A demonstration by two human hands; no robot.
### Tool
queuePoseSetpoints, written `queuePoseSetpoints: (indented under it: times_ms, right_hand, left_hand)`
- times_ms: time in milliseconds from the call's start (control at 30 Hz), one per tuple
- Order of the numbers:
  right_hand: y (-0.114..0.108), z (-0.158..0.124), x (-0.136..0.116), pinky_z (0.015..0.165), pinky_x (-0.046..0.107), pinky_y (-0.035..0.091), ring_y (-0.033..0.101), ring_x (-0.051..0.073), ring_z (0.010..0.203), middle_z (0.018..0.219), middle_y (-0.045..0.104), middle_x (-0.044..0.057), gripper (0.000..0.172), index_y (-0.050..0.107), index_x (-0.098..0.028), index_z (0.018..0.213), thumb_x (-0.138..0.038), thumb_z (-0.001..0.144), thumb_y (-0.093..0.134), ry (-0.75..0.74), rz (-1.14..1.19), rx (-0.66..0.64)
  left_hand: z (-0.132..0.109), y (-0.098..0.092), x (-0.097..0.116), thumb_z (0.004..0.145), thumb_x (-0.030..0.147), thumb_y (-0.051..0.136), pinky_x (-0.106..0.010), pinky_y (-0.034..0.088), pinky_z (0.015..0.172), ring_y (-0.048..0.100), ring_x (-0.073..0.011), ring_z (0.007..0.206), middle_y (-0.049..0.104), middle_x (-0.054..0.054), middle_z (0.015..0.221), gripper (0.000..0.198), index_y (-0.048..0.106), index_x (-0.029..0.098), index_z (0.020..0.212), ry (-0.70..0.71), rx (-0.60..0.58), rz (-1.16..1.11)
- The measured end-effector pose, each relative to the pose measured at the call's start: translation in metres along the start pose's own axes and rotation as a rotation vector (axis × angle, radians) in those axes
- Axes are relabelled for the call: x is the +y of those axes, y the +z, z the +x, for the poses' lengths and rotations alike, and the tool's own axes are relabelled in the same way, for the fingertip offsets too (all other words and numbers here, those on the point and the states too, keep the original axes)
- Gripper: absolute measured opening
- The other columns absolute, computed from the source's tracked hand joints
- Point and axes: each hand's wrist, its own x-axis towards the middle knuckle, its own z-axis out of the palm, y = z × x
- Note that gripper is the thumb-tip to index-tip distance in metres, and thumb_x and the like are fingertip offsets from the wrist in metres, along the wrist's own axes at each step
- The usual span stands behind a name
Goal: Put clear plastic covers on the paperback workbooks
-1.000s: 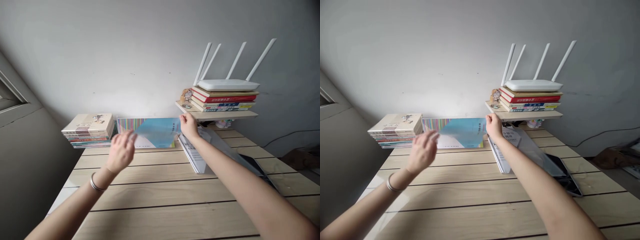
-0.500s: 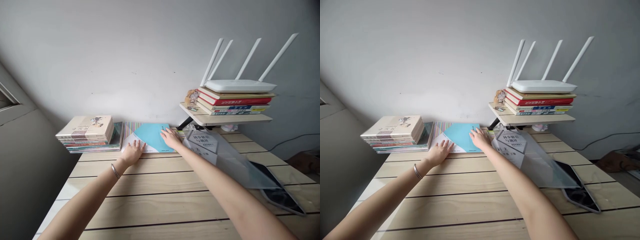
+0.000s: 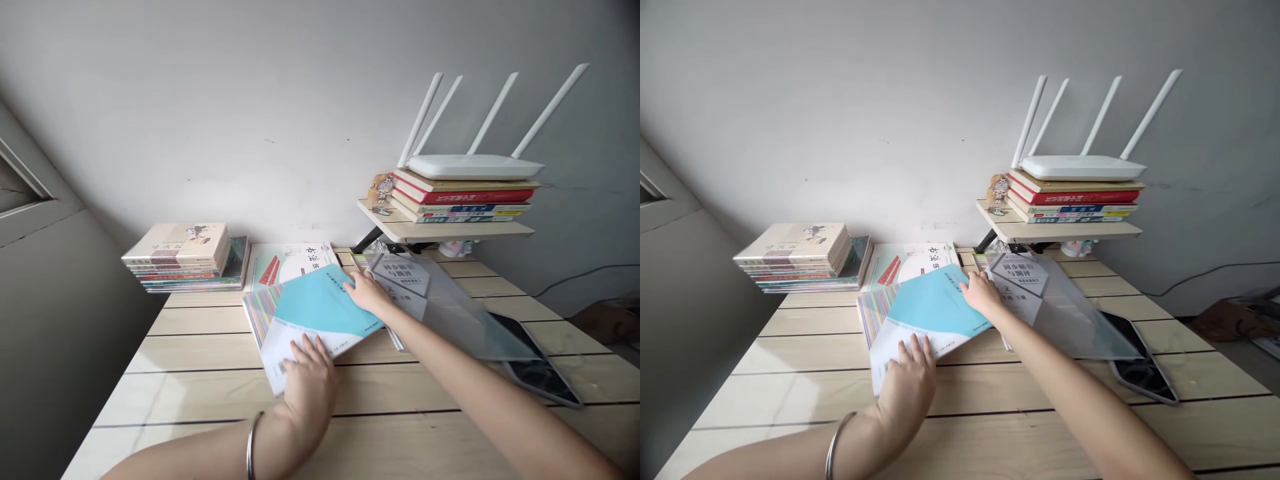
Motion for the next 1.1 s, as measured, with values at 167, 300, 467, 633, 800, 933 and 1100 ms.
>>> queuePoseSetpoints:
  times_ms: [167, 300, 467, 633, 800, 933, 1100]
  right_hand:
    - [-0.008, -0.05, -0.006, 0.083, 0.039, 0.044, 0.058, 0.029, 0.098, 0.11, 0.056, 0.02, 0.035, 0.058, -0.012, 0.112, -0.031, 0.089, 0.039, -0.043, -0.091, 0.015]
    - [-0.01, -0.069, -0.022, 0.092, 0.049, 0.039, 0.046, 0.035, 0.116, 0.129, 0.048, 0.021, 0.044, 0.049, -0.012, 0.128, -0.031, 0.09, 0.037, -0.132, -0.086, 0.09]
    - [0.003, -0.09, -0.077, 0.109, 0.056, 0.015, 0.016, 0.032, 0.138, 0.152, 0.024, 0.008, 0.058, 0.034, -0.023, 0.142, -0.052, 0.092, 0.028, -0.467, 0.092, -0.095]
    - [0.014, -0.093, -0.108, 0.109, 0.06, 0.004, 0.002, 0.03, 0.141, 0.155, 0.01, 0.003, 0.064, 0.022, -0.031, 0.146, -0.061, 0.09, 0.022, -0.662, 0.135, -0.246]
    - [0.014, -0.055, -0.066, 0.111, 0.056, 0.001, -0.001, 0.026, 0.142, 0.155, 0.002, 0.002, 0.066, 0.015, -0.029, 0.147, -0.062, 0.09, 0.016, -0.474, 0.044, -0.285]
    - [0.007, -0.037, -0.031, 0.112, 0.053, 0.006, 0.001, 0.025, 0.142, 0.154, 0.002, 0.007, 0.067, 0.014, -0.02, 0.148, -0.058, 0.092, 0.016, -0.294, -0.013, -0.246]
    - [-0.014, -0.092, -0.043, 0.114, 0.05, 0.008, 0.007, 0.025, 0.141, 0.153, 0.015, 0.011, 0.063, 0.026, -0.015, 0.145, -0.051, 0.094, 0.022, -0.539, 0.077, -0.122]
  left_hand:
    - [-0.023, 0.005, -0.015, 0.089, 0.041, 0.046, -0.051, 0.048, 0.091, 0.047, -0.0349, 0.122, 0.049, -0.016, 0.135, 0.049, 0.053, 0.015, 0.129, 0.159, 0.092, -0.289]
    - [-0.006, 0.019, -0.075, 0.09, 0.042, 0.042, -0.058, 0.025, 0.108, 0.025, -0.0334, 0.137, 0.032, -0.013, 0.147, 0.053, 0.043, 0.016, 0.137, 0.006, 0.102, -0.267]
    - [0.0, 0.048, -0.107, 0.089, 0.053, 0.036, -0.053, 0.03, 0.105, 0.028, -0.0343, 0.135, 0.033, -0.018, 0.146, 0.065, 0.037, 0.012, 0.14, -0.077, 0.003, -0.293]
    - [-0.006, 0.055, -0.1, 0.087, 0.057, 0.036, -0.054, 0.026, 0.106, 0.024, -0.0355, 0.136, 0.03, -0.018, 0.147, 0.071, 0.034, 0.012, 0.142, -0.101, 0.017, -0.294]
    - [-0.007, 0.052, -0.1, 0.086, 0.059, 0.038, -0.052, 0.024, 0.107, 0.026, -0.0343, 0.136, 0.03, -0.018, 0.147, 0.071, 0.036, 0.014, 0.141, -0.123, 0.027, -0.297]
    - [-0.002, 0.04, -0.102, 0.086, 0.057, 0.038, -0.052, 0.027, 0.104, 0.031, -0.0345, 0.133, 0.034, -0.02, 0.145, 0.068, 0.04, 0.014, 0.139, -0.12, 0.0, -0.295]
    - [-0.036, 0.026, -0.093, 0.084, 0.054, 0.044, -0.052, 0.038, 0.09, 0.051, -0.0357, 0.109, 0.052, -0.025, 0.126, 0.064, 0.053, 0.007, 0.126, -0.156, 0.043, -0.176]
